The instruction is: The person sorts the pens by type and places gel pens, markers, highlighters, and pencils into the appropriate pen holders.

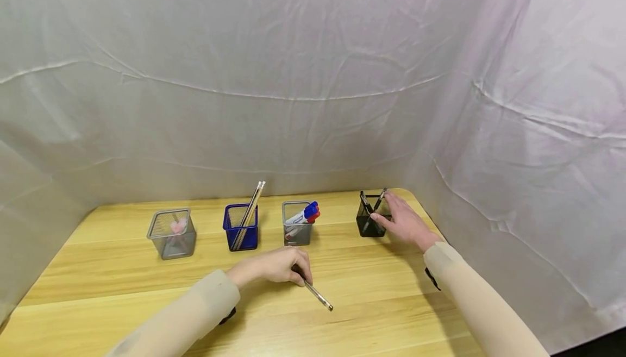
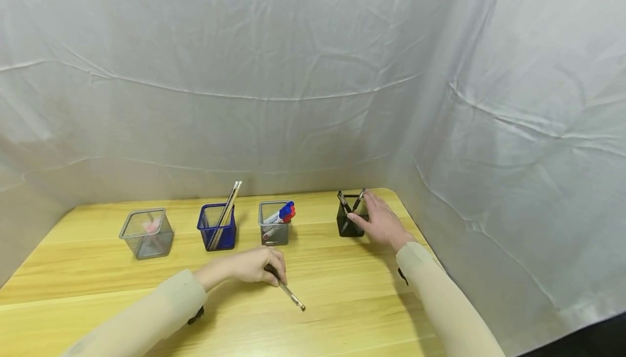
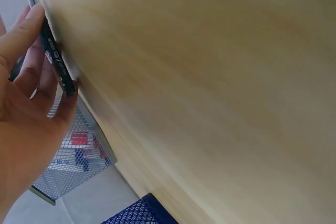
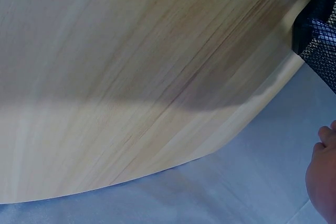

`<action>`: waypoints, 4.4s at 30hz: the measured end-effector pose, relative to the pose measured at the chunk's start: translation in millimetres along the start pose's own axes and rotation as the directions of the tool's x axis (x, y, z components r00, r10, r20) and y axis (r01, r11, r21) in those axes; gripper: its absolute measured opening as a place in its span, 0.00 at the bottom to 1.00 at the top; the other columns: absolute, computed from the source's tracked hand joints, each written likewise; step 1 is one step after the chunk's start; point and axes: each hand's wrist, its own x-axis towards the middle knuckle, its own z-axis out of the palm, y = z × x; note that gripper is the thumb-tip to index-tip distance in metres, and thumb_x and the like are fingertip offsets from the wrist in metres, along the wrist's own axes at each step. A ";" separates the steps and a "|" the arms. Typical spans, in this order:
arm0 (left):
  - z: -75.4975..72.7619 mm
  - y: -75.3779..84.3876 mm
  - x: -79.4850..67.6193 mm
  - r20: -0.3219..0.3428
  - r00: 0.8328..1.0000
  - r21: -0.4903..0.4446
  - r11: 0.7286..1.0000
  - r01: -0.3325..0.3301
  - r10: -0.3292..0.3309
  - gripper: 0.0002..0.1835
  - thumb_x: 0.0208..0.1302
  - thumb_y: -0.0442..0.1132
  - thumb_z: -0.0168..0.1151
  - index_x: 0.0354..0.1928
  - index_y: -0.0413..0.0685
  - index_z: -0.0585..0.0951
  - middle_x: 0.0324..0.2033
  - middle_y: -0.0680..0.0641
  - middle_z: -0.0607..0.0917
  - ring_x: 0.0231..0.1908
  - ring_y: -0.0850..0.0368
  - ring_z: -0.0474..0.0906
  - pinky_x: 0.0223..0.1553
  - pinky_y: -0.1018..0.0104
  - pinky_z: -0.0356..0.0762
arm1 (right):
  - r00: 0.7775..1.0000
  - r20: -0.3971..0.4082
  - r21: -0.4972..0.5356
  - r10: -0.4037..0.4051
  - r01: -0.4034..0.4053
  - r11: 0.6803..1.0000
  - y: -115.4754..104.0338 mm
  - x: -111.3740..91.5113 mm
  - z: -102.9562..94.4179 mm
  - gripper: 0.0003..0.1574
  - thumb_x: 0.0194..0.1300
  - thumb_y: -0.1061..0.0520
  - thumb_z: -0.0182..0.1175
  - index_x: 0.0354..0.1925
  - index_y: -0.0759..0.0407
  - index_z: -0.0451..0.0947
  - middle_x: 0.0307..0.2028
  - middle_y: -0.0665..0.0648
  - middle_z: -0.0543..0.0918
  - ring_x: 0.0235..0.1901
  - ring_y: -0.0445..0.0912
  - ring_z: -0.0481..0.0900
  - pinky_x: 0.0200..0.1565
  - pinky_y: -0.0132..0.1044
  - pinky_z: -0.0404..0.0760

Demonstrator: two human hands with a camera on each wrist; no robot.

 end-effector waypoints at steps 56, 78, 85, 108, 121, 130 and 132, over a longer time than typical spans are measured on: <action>-96.4 74.5 116.8 -0.644 0.752 -0.289 0.955 -0.065 -0.144 0.09 0.65 0.35 0.74 0.47 0.47 0.89 0.41 0.53 0.91 0.42 0.63 0.87 0.44 0.69 0.86 | 1.000 -0.013 0.005 -0.002 0.002 1.000 3.1 1.8 1.4 0.64 0.75 0.23 0.44 0.81 0.70 0.45 0.79 0.74 0.51 0.78 0.69 0.51 0.77 0.64 0.51; -79.4 62.9 150.6 -0.560 0.779 -0.263 0.952 0.154 -0.281 0.11 0.64 0.29 0.72 0.47 0.46 0.87 0.40 0.50 0.91 0.41 0.59 0.86 0.46 0.69 0.83 | 1.000 -0.018 0.027 0.012 -0.011 1.000 1.5 2.2 3.2 0.64 0.74 0.21 0.44 0.83 0.67 0.42 0.82 0.69 0.46 0.79 0.68 0.48 0.77 0.65 0.51; -75.2 62.4 153.2 -0.532 0.782 -0.248 0.942 0.224 -0.326 0.10 0.67 0.30 0.70 0.49 0.45 0.87 0.41 0.50 0.90 0.42 0.57 0.86 0.46 0.68 0.83 | 1.000 -0.015 0.027 0.017 -0.016 1.000 1.5 2.1 3.0 0.65 0.74 0.22 0.44 0.83 0.67 0.41 0.82 0.69 0.46 0.79 0.68 0.48 0.77 0.65 0.51; -37.2 63.8 169.8 -0.622 0.612 -0.598 0.801 0.032 -0.489 0.08 0.70 0.29 0.66 0.48 0.41 0.88 0.45 0.44 0.89 0.47 0.52 0.88 0.47 0.66 0.85 | 1.000 -0.015 0.039 0.015 -0.014 0.999 1.0 0.3 2.1 0.64 0.74 0.22 0.45 0.82 0.67 0.44 0.81 0.70 0.48 0.79 0.67 0.49 0.76 0.65 0.52; -22.7 51.3 176.5 -0.625 0.570 -0.643 0.766 0.011 -0.534 0.09 0.68 0.29 0.69 0.48 0.42 0.88 0.42 0.45 0.90 0.46 0.48 0.88 0.48 0.64 0.86 | 0.999 0.014 0.031 0.029 -0.029 0.999 -0.3 0.5 0.4 0.64 0.74 0.22 0.44 0.83 0.65 0.40 0.82 0.67 0.45 0.79 0.67 0.47 0.77 0.64 0.50; -16.4 51.3 175.8 -0.617 0.591 -0.629 0.777 0.025 -0.519 0.12 0.67 0.30 0.70 0.52 0.42 0.87 0.46 0.44 0.89 0.47 0.49 0.88 0.47 0.66 0.86 | 0.999 0.023 0.054 0.034 -0.036 0.998 2.9 1.8 4.7 0.65 0.75 0.22 0.44 0.83 0.67 0.39 0.82 0.69 0.43 0.79 0.67 0.46 0.77 0.65 0.50; -16.4 52.4 175.6 -0.620 0.593 -0.624 0.781 0.026 -0.515 0.14 0.67 0.30 0.70 0.53 0.42 0.87 0.48 0.43 0.89 0.49 0.49 0.87 0.48 0.65 0.86 | 0.999 0.021 0.070 0.038 -0.039 0.997 3.2 2.2 4.0 0.65 0.75 0.22 0.45 0.83 0.67 0.38 0.82 0.70 0.44 0.79 0.67 0.47 0.77 0.64 0.50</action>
